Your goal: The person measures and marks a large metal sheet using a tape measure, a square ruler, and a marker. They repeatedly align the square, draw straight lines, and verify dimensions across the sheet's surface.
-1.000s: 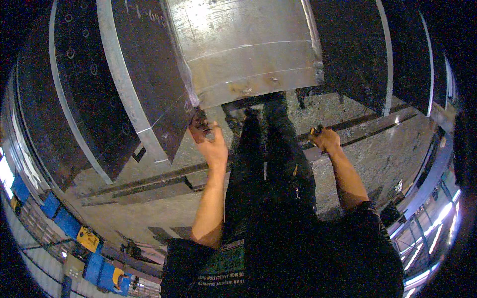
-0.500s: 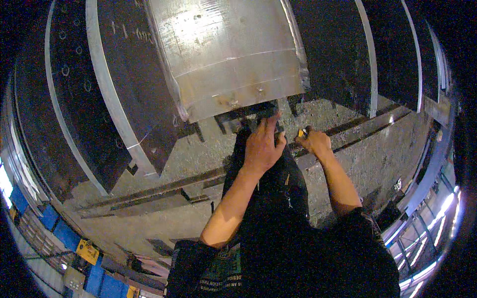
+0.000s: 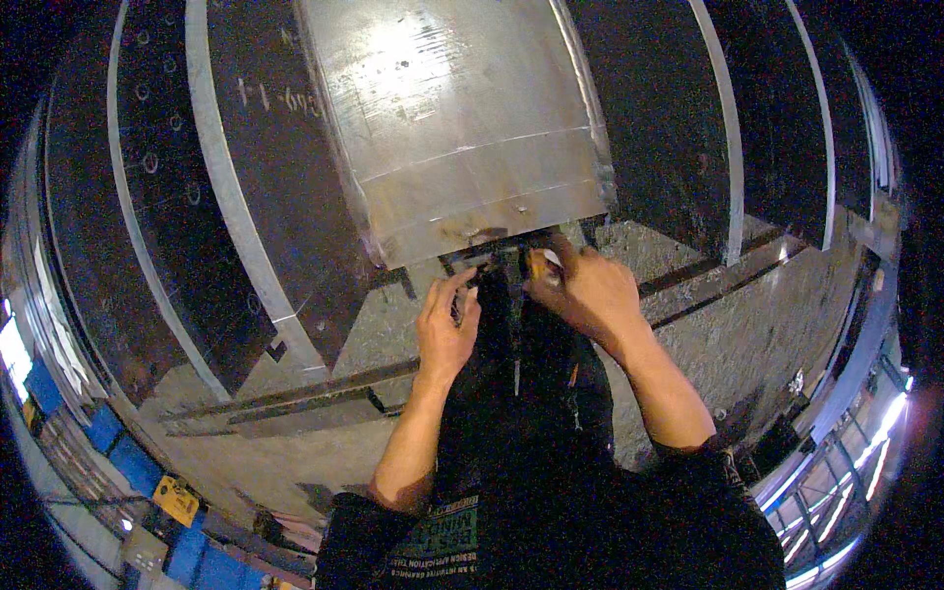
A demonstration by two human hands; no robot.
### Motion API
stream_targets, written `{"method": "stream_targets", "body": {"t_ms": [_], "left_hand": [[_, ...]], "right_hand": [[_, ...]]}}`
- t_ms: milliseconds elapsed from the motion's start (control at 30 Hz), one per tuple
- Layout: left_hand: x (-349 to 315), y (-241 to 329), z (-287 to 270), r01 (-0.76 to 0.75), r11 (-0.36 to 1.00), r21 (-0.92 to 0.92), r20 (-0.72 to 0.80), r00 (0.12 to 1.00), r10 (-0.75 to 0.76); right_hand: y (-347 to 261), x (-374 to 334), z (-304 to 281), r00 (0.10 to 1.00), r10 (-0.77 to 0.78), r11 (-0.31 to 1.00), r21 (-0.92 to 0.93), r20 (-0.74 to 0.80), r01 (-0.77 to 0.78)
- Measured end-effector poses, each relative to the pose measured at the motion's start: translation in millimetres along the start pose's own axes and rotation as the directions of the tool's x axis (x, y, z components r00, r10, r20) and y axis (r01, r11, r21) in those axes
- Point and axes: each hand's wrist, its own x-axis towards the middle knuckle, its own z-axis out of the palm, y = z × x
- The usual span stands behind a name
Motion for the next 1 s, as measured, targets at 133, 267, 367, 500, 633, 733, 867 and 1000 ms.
{"method": "stream_targets", "body": {"t_ms": [133, 267, 367, 500, 633, 733, 867, 1000], "left_hand": [[11, 18, -6, -0.042, 0.999, -0.031, -0.062, 0.997, 0.04], [15, 17, -1, -0.069, 0.989, -0.134, -0.1, 0.993, 0.056], [13, 9, 2, -0.121, 0.978, -0.171, -0.164, 0.982, 0.093], [7, 2, -4, -0.047, 0.97, -0.237, -0.167, 0.986, 0.007], [0, -7, -13, 0.006, 0.971, -0.237, -0.169, 0.984, -0.048], [2, -7, -19, 0.062, 0.975, -0.215, -0.126, 0.988, -0.09], [7, 4, -25, 0.165, 0.96, -0.226, -0.033, 0.984, -0.177], [17, 2, -12, 0.001, 0.997, -0.082, -0.199, 0.98, -0.017]], "right_hand": [[-32, 34, -33, 0.969, -0.17, 0.985, -0.031, -0.181, 0.167], [-66, 94, -61, 0.928, -0.23, 0.971, -0.124, -0.292, 0.202], [-78, 146, -89, 0.882, -0.33, 0.932, -0.261, -0.336, 0.25], [-77, 227, -118, 0.804, -0.405, 0.882, -0.419, -0.435, 0.217], [-66, 259, -141, 0.831, -0.471, 0.798, -0.545, -0.295, 0.259], [-60, 274, -147, 0.846, -0.458, 0.812, -0.515, -0.274, 0.273], [-41, 291, -150, 0.778, -0.549, 0.773, -0.539, -0.305, 0.334], [-66, 277, -175, 0.87, -0.466, 0.837, -0.401, -0.163, 0.373]]}}
